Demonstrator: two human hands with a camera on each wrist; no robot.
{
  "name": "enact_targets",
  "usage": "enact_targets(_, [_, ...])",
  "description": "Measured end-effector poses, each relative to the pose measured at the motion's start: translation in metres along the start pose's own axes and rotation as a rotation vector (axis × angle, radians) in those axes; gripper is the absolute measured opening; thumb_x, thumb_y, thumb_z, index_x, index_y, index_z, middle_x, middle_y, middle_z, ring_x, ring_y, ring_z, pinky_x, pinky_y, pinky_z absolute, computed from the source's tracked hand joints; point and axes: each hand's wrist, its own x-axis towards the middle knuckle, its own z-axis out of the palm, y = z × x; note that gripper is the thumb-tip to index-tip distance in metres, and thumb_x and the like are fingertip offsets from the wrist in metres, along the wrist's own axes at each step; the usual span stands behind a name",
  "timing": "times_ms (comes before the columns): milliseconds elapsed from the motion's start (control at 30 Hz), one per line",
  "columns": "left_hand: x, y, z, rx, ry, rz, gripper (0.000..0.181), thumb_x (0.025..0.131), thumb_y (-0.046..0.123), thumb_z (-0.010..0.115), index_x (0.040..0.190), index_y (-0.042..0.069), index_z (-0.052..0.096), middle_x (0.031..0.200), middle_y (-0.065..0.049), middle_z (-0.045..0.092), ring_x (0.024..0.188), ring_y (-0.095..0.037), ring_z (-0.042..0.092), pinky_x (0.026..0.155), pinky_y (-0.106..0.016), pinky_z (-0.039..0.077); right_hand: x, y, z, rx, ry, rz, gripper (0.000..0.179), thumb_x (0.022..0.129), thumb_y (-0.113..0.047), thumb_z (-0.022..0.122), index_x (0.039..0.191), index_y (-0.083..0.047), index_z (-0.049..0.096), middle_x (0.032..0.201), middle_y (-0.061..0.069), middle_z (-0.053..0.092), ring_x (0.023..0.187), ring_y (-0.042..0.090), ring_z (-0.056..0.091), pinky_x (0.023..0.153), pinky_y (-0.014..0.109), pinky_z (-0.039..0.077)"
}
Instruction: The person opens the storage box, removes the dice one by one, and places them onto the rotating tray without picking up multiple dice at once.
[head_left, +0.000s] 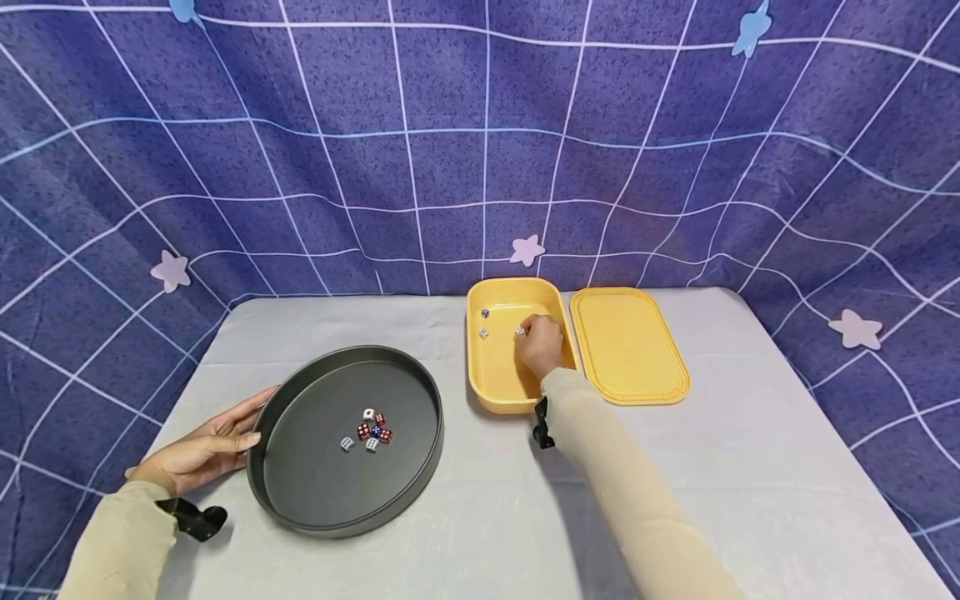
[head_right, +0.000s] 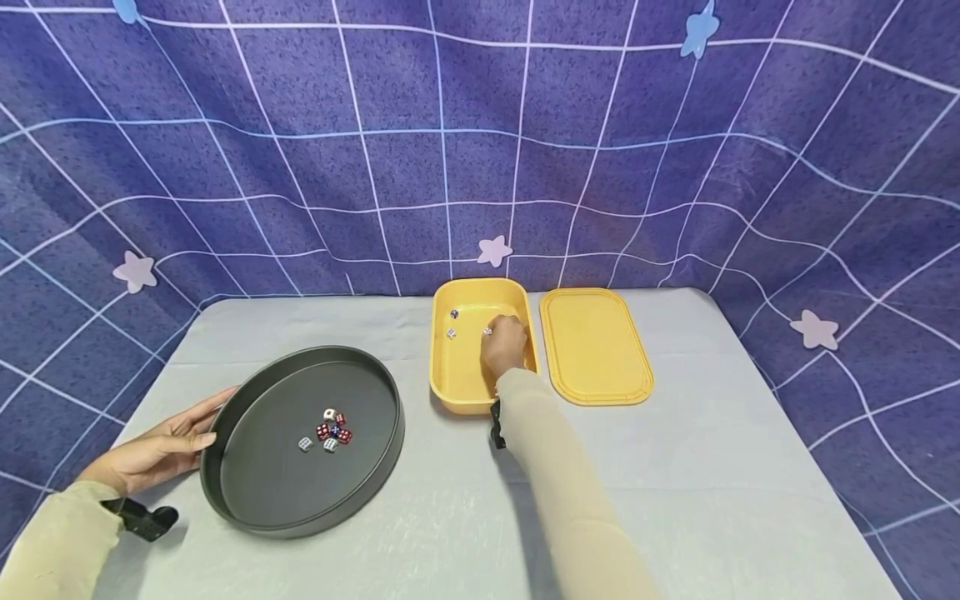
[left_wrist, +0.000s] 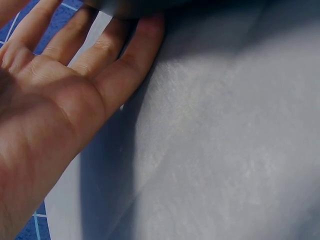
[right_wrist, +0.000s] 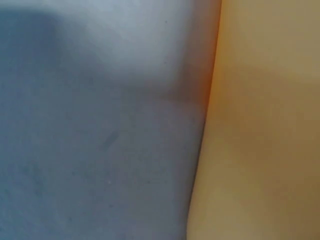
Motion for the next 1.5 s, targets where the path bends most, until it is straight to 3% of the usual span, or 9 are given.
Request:
enact_targets(233, [0.001,0.0,-0.001,0.005,-0.002,0.002,0.069,0.1,-0.009,0.023,0.154,0.021,-0.008,0.153,0.017,0.03,0.136,-0.006,0.036,0.104,-0.037,0.039,-0.001,-0.005,-0.008,0.036,-0.016,0.05,0.016,0.083,-0.01,0.065,0.094,-0.006,0.075,0.099,0.01,0.072,0.097,0.031,0.064,0.088,0.042,0.049])
enact_targets(400, [0.0,-0.001,-0.002,0.004,0.006,-0.003,0.07,0.1,-0.01,0.024,0.154,0.022,-0.007,0.152,0.018,0.031,0.135,-0.005,0.036,0.104,-0.036,0.04,0.001,-0.011,-0.014,0.126,-0.038,0.066,0.015,0.083,-0.011,0.068,0.094,-0.003,0.074,0.094,0.011,0.071,0.091,0.028,0.064,0.085,0.038,0.049])
enact_targets(567, [0.0,-0.001,-0.001,-0.002,0.01,-0.001,0.07,0.1,-0.01,0.023,0.154,0.022,-0.007,0.152,0.017,0.031,0.135,-0.006,0.036,0.104,-0.036,0.04,0.006,-0.025,-0.028,0.223,-0.085,0.014,0.016,0.086,-0.012,0.068,0.096,0.0,0.073,0.093,0.013,0.07,0.087,0.025,0.063,0.08,0.035,0.049])
enact_targets(767, [0.001,0.0,-0.001,-0.028,-0.025,0.01,0.069,0.1,-0.01,0.021,0.154,0.022,-0.006,0.154,0.016,0.03,0.136,-0.007,0.036,0.106,-0.035,0.038,0.001,-0.061,-0.041,0.263,-0.091,-0.09,0.016,0.085,-0.015,0.071,0.096,-0.004,0.074,0.094,0.009,0.073,0.087,0.022,0.066,0.078,0.031,0.05])
enact_targets(933, [0.001,0.0,0.0,-0.018,-0.02,0.009,0.069,0.1,-0.01,0.022,0.154,0.022,-0.006,0.153,0.016,0.03,0.136,-0.006,0.036,0.105,-0.035,0.038,-0.016,-0.093,-0.043,0.289,-0.14,-0.209,0.018,0.084,-0.013,0.072,0.098,-0.003,0.074,0.091,0.01,0.072,0.081,0.022,0.066,0.072,0.027,0.05])
enact_targets(1133, [0.001,-0.001,0.0,0.001,-0.003,0.003,0.069,0.1,-0.01,0.023,0.154,0.021,-0.007,0.152,0.018,0.031,0.135,-0.006,0.036,0.105,-0.034,0.039,-0.049,-0.123,-0.032,0.278,-0.235,-0.346,0.017,0.084,-0.014,0.073,0.098,-0.005,0.074,0.093,0.009,0.07,0.082,0.019,0.063,0.071,0.022,0.048])
enact_targets(1500, [0.0,0.0,0.001,0.012,0.009,0.003,0.069,0.1,-0.009,0.023,0.154,0.021,-0.007,0.152,0.018,0.032,0.135,-0.005,0.037,0.104,-0.034,0.039,-0.11,-0.14,0.01,0.117,-0.385,-0.556,0.013,0.083,-0.019,0.074,0.095,-0.013,0.074,0.089,-0.002,0.064,0.078,0.006,0.057,0.071,0.018,0.043])
